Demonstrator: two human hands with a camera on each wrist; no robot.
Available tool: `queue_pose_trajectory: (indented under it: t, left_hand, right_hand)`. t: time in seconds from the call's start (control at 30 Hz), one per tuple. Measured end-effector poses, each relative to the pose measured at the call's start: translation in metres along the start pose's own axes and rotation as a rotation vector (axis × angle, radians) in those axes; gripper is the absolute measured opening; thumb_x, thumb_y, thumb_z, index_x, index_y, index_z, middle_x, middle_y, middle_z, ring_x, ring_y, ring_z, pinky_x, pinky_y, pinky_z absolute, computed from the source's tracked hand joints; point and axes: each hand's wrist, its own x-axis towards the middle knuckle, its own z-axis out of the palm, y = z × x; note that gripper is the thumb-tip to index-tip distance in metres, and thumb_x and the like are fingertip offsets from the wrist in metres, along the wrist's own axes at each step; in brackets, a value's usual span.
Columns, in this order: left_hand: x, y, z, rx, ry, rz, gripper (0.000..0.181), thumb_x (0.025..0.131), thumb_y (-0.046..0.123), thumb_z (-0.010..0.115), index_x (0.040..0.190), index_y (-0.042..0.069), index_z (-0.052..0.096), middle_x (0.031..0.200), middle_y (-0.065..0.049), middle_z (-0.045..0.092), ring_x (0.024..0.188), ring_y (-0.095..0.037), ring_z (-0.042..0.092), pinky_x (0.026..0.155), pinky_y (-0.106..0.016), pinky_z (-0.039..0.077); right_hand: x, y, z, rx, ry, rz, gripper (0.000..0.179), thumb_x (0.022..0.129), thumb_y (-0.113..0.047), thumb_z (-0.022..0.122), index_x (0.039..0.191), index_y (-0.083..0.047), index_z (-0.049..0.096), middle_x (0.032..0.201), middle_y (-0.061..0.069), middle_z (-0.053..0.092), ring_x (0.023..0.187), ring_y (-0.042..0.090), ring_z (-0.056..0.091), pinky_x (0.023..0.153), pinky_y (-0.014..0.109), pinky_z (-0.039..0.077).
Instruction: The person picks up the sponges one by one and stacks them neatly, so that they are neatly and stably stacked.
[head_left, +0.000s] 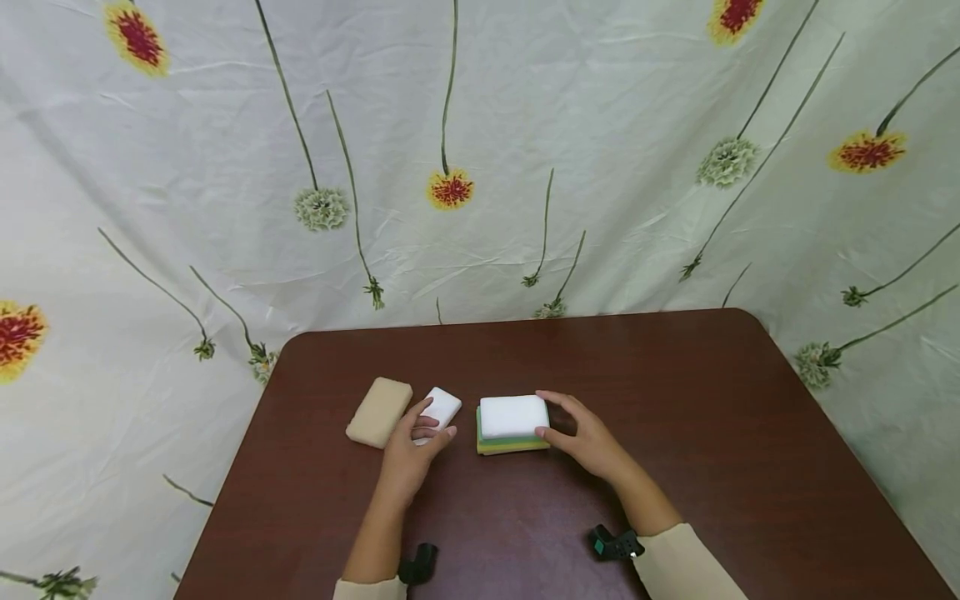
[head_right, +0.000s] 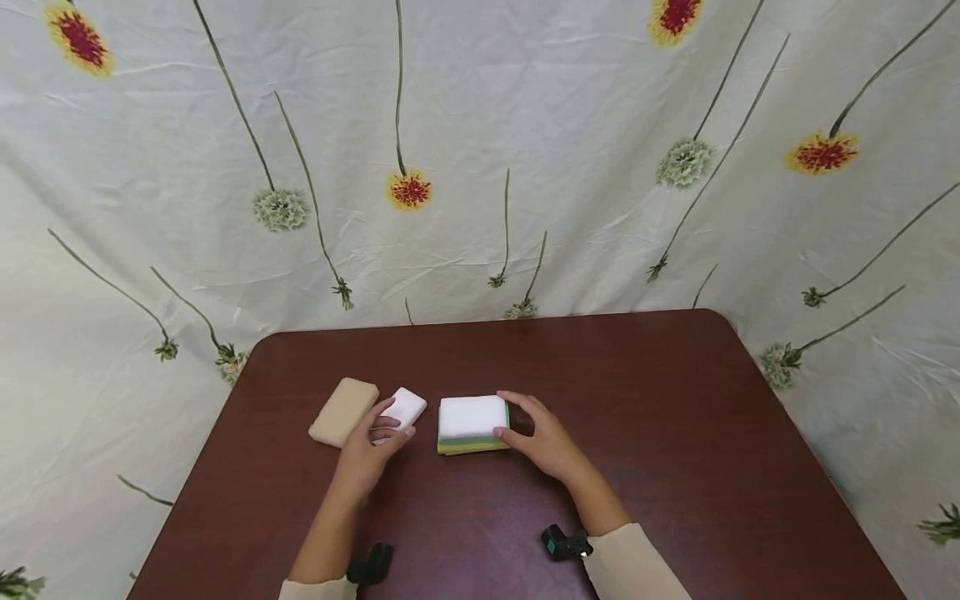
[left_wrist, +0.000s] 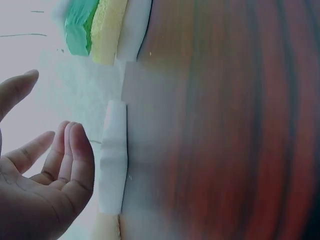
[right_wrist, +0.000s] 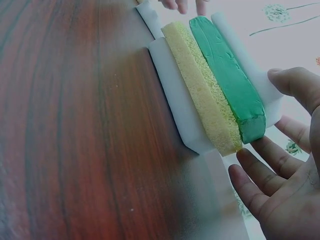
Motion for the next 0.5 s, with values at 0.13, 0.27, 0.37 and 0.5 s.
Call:
queue_pose_trajectory:
  t: [0.13, 0.27, 0.37, 0.5]
  left_hand:
    - [0.0, -0.001, -0.005, 0.037, 0.018, -0.041, 0.071, 0.087, 0.025, 0.08, 0.15, 0.016, 0.047, 0.118, -0.014, 0.059, 0.098, -0.018, 0.057, 0.074, -0.024, 0.048]
    - [0.0, -0.004, -0.008, 0.054, 0.032, -0.076, 0.075, 0.087, 0.025, 0.08, 0.152, 0.012, 0.044, 0.11, -0.011, 0.057, 0.09, -0.015, 0.054, 0.07, -0.022, 0.046]
    - [0.0, -0.006, -0.011, 0.06, 0.037, -0.092, 0.077, 0.087, 0.025, 0.08, 0.152, 0.01, 0.042, 0.103, -0.008, 0.054, 0.086, -0.013, 0.052, 0.068, -0.021, 0.044]
    - [0.0, -0.007, -0.015, 0.088, 0.044, -0.107, 0.078, 0.087, 0.026, 0.08, 0.152, 0.009, 0.042, 0.097, -0.006, 0.053, 0.082, -0.014, 0.05, 0.068, -0.024, 0.043]
  right_hand:
    - [0.0, 0.001, 0.0, -0.013, -0.001, 0.006, 0.061, 0.092, -0.029, 0.076, 0.147, -0.019, 0.052, 0.149, 0.009, 0.051, 0.131, 0.034, 0.056, 0.107, 0.053, 0.047]
    - [0.0, 0.001, 0.0, -0.002, -0.004, 0.013, 0.061, 0.092, -0.03, 0.076, 0.148, -0.021, 0.052, 0.149, 0.009, 0.05, 0.13, 0.033, 0.057, 0.105, 0.051, 0.048]
    - [0.0, 0.001, 0.0, 0.007, -0.003, 0.016, 0.061, 0.092, -0.029, 0.076, 0.147, -0.021, 0.053, 0.149, 0.009, 0.05, 0.131, 0.034, 0.057, 0.106, 0.051, 0.049]
    - [-0.001, 0.002, -0.001, 0.014, -0.005, 0.012, 0.06, 0.092, -0.027, 0.076, 0.147, -0.02, 0.053, 0.15, 0.009, 0.049, 0.132, 0.036, 0.056, 0.105, 0.052, 0.049]
